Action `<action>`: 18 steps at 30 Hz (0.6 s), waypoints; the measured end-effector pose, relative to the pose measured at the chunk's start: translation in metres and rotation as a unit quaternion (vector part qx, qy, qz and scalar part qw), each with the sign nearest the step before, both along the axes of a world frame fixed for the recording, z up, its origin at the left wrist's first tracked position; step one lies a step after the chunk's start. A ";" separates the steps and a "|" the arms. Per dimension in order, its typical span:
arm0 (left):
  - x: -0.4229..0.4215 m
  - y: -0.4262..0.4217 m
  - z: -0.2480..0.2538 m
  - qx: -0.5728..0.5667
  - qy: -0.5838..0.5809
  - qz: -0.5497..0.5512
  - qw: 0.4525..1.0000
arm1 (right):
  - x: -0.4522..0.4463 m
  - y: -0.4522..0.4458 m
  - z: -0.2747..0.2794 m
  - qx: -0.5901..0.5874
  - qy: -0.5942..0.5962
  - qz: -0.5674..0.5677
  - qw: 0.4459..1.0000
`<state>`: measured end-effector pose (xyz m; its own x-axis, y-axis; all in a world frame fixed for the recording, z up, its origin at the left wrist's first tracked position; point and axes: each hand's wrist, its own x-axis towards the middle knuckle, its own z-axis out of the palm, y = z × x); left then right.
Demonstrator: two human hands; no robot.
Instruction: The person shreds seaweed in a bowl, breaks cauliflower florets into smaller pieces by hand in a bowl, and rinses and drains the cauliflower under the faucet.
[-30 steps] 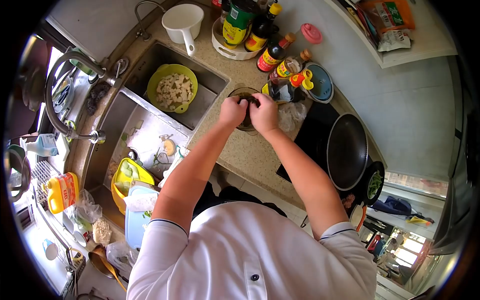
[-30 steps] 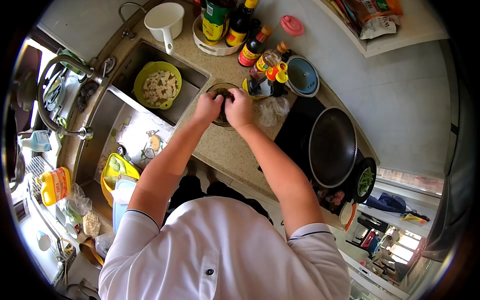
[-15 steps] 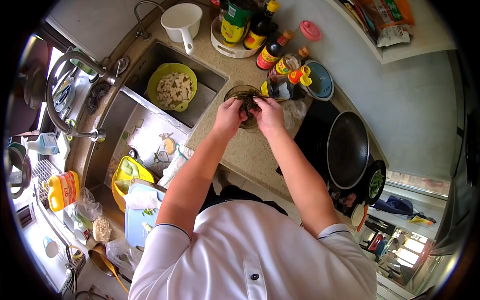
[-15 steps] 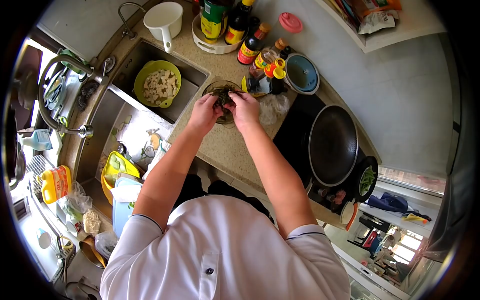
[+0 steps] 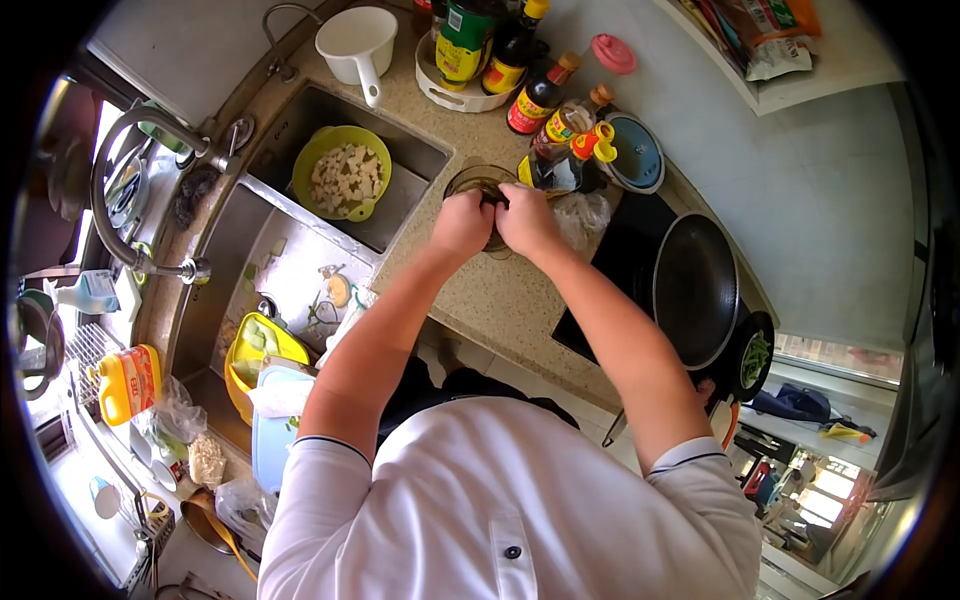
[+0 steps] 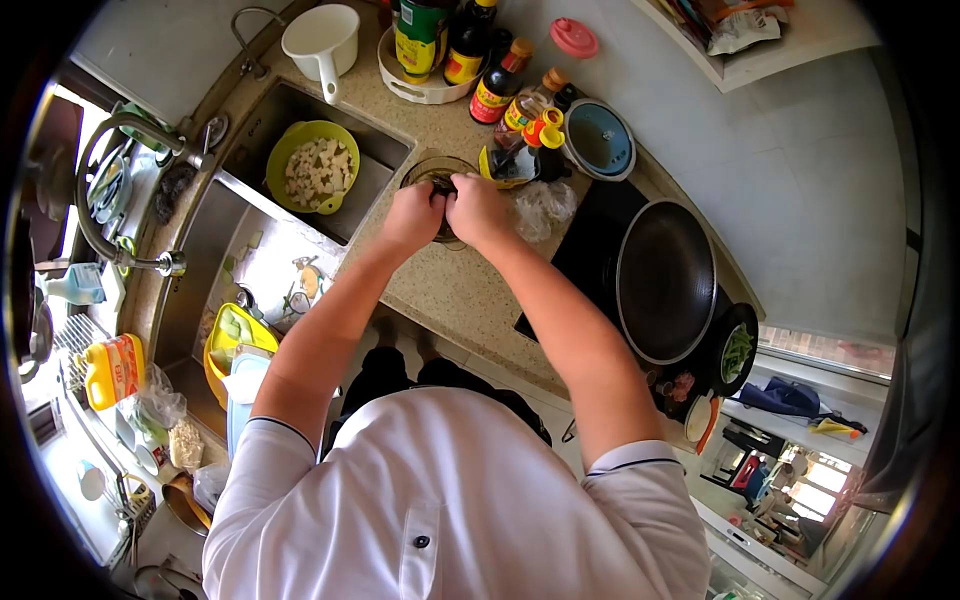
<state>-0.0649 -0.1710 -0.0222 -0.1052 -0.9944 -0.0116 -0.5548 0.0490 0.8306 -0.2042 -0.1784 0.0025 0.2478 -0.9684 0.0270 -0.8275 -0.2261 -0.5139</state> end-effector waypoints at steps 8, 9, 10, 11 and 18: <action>-0.017 0.006 -0.021 0.043 0.264 0.173 0.948 | 0.012 0.000 -0.022 0.127 -0.462 -0.247 0.842; -0.016 0.006 -0.017 0.082 0.354 0.169 0.916 | 0.013 0.002 -0.018 0.138 -0.496 -0.247 0.821; -0.016 0.007 -0.012 0.082 0.355 0.169 0.916 | 0.013 0.004 -0.015 0.137 -0.496 -0.247 0.821; -0.015 0.008 -0.007 0.122 0.396 0.171 0.894 | 0.015 0.006 -0.013 0.145 -0.535 -0.261 0.790; -0.013 0.013 0.000 0.184 0.599 0.181 0.758 | 0.010 0.017 -0.015 0.196 -0.709 -0.244 0.631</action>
